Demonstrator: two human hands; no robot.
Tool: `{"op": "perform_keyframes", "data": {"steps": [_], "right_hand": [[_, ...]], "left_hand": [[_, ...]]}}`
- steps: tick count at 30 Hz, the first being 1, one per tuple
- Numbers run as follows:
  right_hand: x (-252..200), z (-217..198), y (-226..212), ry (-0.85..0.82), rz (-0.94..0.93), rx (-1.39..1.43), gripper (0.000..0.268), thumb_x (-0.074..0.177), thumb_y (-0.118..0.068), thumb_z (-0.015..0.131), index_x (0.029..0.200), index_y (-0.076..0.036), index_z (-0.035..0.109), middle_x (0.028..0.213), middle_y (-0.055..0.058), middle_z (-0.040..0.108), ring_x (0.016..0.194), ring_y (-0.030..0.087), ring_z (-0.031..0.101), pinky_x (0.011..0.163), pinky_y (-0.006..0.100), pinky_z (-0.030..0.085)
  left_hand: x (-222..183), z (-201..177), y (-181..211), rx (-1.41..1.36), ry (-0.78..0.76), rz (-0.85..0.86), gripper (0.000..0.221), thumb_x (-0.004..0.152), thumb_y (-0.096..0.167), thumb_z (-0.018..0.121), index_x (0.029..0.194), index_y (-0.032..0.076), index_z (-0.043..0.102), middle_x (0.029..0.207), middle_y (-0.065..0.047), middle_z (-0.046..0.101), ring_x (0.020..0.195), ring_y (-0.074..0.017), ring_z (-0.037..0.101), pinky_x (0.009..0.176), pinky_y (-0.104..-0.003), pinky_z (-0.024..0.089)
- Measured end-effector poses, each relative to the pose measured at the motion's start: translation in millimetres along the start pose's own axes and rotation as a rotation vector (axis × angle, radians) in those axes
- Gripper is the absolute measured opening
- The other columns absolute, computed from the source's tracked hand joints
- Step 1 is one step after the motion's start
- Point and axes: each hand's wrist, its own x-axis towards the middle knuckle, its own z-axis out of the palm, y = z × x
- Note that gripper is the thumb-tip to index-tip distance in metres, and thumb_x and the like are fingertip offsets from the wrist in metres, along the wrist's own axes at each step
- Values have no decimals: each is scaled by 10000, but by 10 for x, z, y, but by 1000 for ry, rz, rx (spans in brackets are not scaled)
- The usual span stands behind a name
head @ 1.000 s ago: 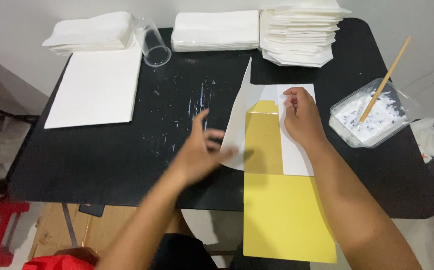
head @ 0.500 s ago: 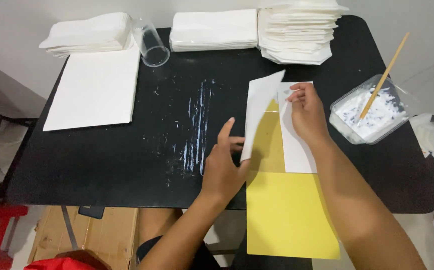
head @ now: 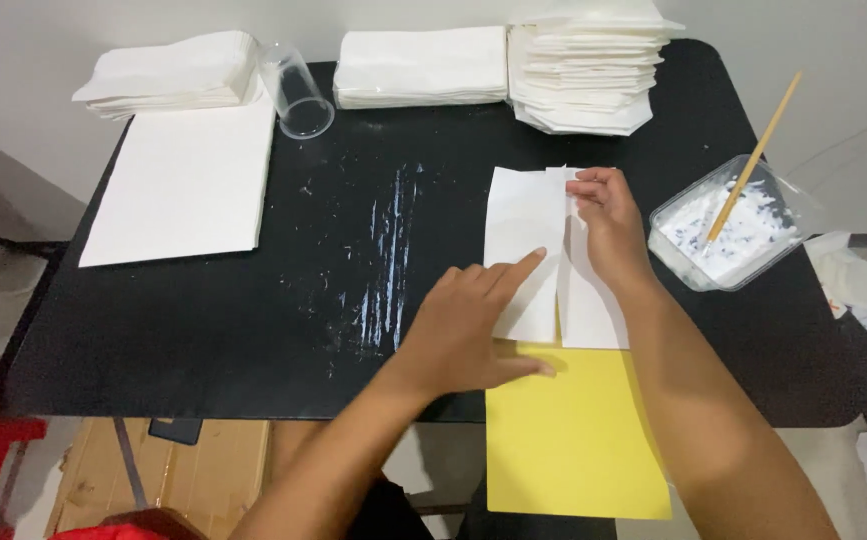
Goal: Folding paper sheets and applying glue with a brush to assemble a paper bag.
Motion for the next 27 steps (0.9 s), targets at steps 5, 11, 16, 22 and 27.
{"op": "perform_keyframes", "data": {"steps": [5, 11, 16, 22, 27], "right_hand": [[38, -3, 71, -22, -24, -6, 392, 946, 12, 454, 1336, -14, 482, 1280, 255, 644, 1257, 359, 565, 1078, 488, 409], [96, -20, 214, -58, -49, 100, 448, 904, 27, 449, 1342, -59, 472, 1290, 179, 648, 1243, 263, 538, 1076, 386, 406], [143, -38, 280, -82, -29, 133, 502, 874, 59, 457, 1362, -60, 462, 1323, 177, 642, 1258, 258, 526, 1089, 370, 395], [83, -34, 69, -92, -16, 125, 490, 874, 71, 450, 1343, -69, 459, 1321, 184, 658, 1247, 270, 546, 1083, 369, 398], [81, -47, 74, -61, 42, 83, 478, 896, 47, 453, 1364, -48, 438, 1376, 255, 608, 1305, 354, 547, 1115, 425, 416]], "left_hand": [[587, 63, -618, -134, 231, -44, 586, 919, 517, 651, 1361, 133, 655, 1209, -97, 712, 1082, -276, 665, 977, -403, 472], [1450, 192, -1246, -137, -57, -297, 445, 1029, 376, 522, 1413, 170, 613, 1408, -76, 614, 1372, -292, 520, 1155, -487, 289], [1659, 301, -1349, -180, -147, -317, 249, 882, 343, 625, 1078, 270, 760, 1097, 42, 747, 1171, -195, 657, 1039, -399, 305], [1569, 248, -1431, -339, -115, -260, 78, 858, 274, 734, 926, 253, 767, 1001, 59, 684, 1099, -178, 627, 1024, -395, 317], [1607, 393, -1545, -592, -75, -293, 89, 937, 217, 699, 1001, 185, 753, 969, 22, 722, 1050, -193, 669, 1014, -409, 456]]}}
